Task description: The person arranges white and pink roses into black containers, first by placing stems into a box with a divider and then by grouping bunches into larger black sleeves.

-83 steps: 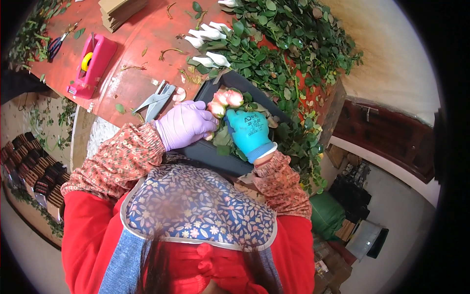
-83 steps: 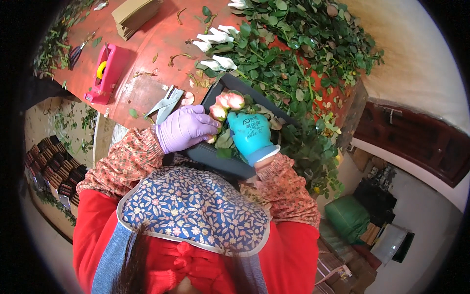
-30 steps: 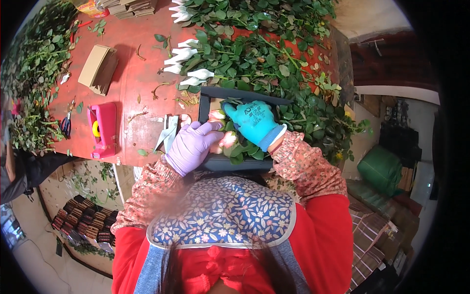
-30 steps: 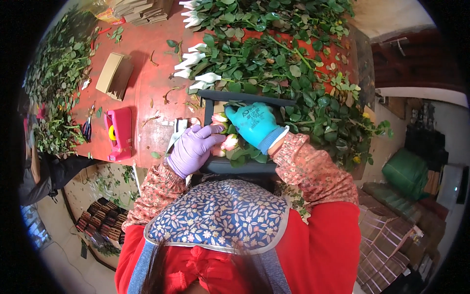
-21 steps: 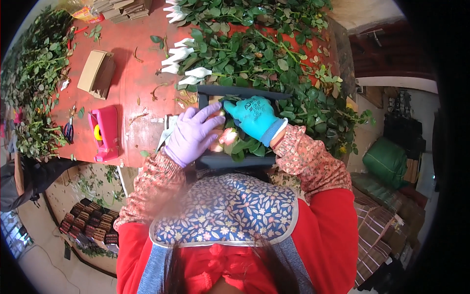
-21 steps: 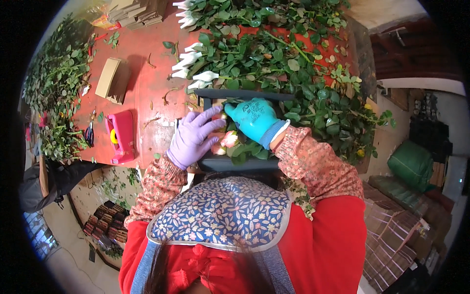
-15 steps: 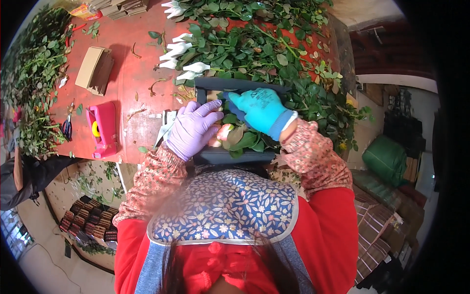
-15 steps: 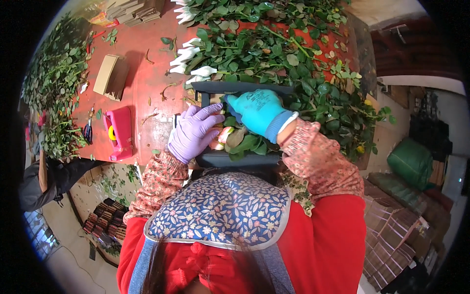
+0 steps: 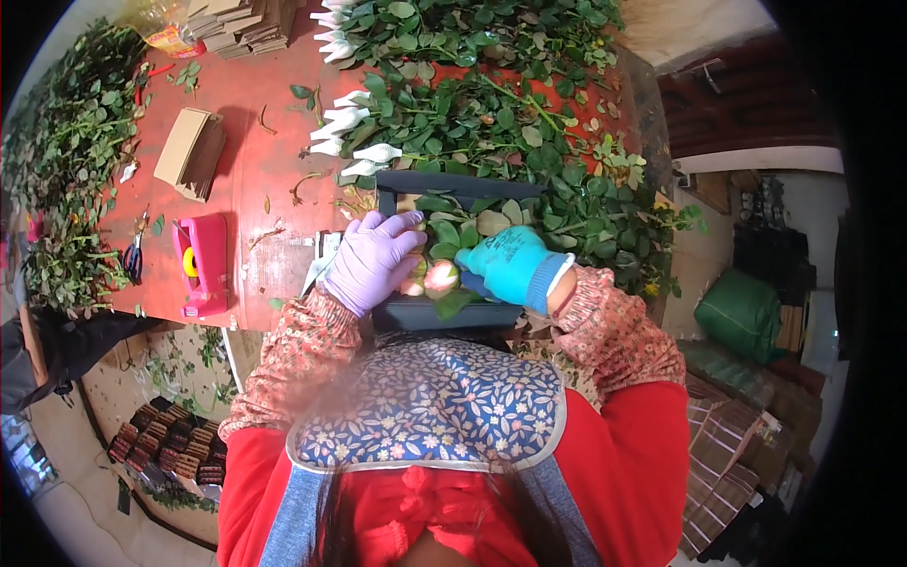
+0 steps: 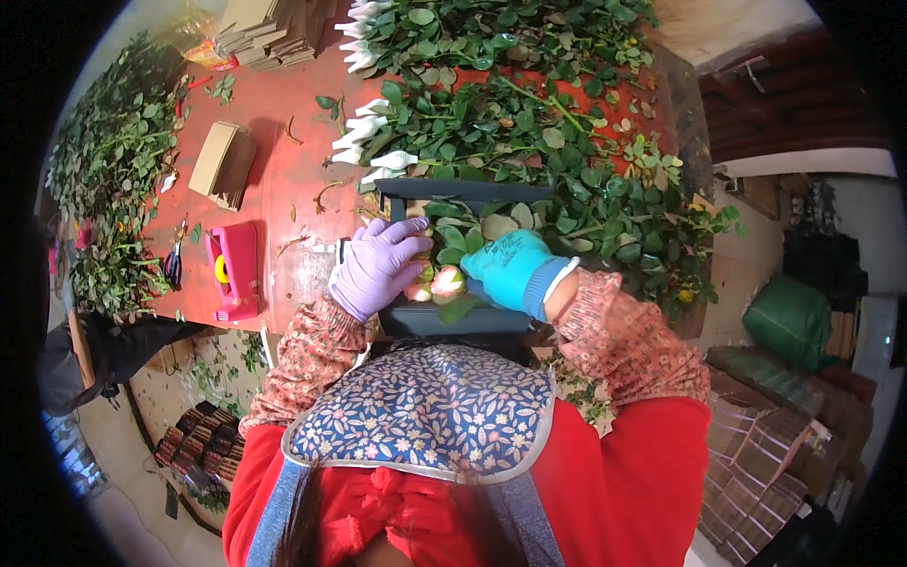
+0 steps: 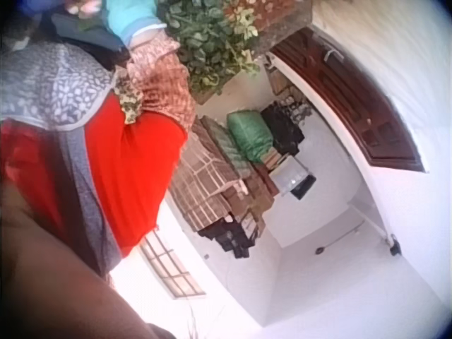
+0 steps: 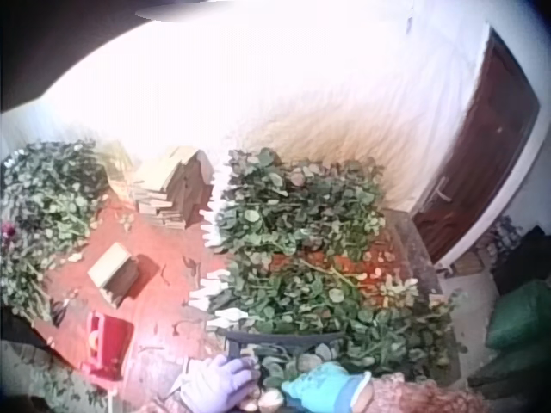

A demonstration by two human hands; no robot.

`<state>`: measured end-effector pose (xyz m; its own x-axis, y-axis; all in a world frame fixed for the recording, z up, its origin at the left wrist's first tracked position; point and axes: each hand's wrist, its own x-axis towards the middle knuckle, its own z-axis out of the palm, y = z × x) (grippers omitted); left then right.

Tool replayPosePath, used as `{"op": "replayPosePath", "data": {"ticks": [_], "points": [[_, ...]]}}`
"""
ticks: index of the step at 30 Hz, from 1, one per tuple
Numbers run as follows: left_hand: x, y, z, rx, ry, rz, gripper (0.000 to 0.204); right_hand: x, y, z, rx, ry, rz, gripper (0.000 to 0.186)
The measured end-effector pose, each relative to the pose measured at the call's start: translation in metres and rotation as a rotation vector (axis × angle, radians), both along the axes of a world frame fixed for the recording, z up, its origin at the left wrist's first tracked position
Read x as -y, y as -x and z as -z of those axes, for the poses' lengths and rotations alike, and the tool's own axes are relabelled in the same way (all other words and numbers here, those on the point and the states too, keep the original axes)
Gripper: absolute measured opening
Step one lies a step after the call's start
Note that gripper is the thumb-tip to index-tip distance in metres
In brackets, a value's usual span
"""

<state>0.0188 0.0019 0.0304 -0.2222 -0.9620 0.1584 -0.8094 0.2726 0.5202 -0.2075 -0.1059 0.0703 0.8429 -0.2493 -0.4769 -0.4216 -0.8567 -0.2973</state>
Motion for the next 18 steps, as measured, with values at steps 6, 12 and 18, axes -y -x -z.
{"op": "replayPosePath", "data": {"ticks": [6,12,18], "points": [[-0.001,0.0,0.005,0.04,0.033,-0.002,0.032,0.007,0.002,-0.017,0.324,0.078,0.192,0.014],[-0.007,0.005,0.002,0.121,0.05,-0.038,0.033,0.012,-0.031,0.017,0.31,0.355,0.321,0.02],[-0.008,0.008,0.002,0.118,0.033,-0.064,0.036,0.006,-0.044,0.059,0.347,0.389,0.374,0.015]]}}
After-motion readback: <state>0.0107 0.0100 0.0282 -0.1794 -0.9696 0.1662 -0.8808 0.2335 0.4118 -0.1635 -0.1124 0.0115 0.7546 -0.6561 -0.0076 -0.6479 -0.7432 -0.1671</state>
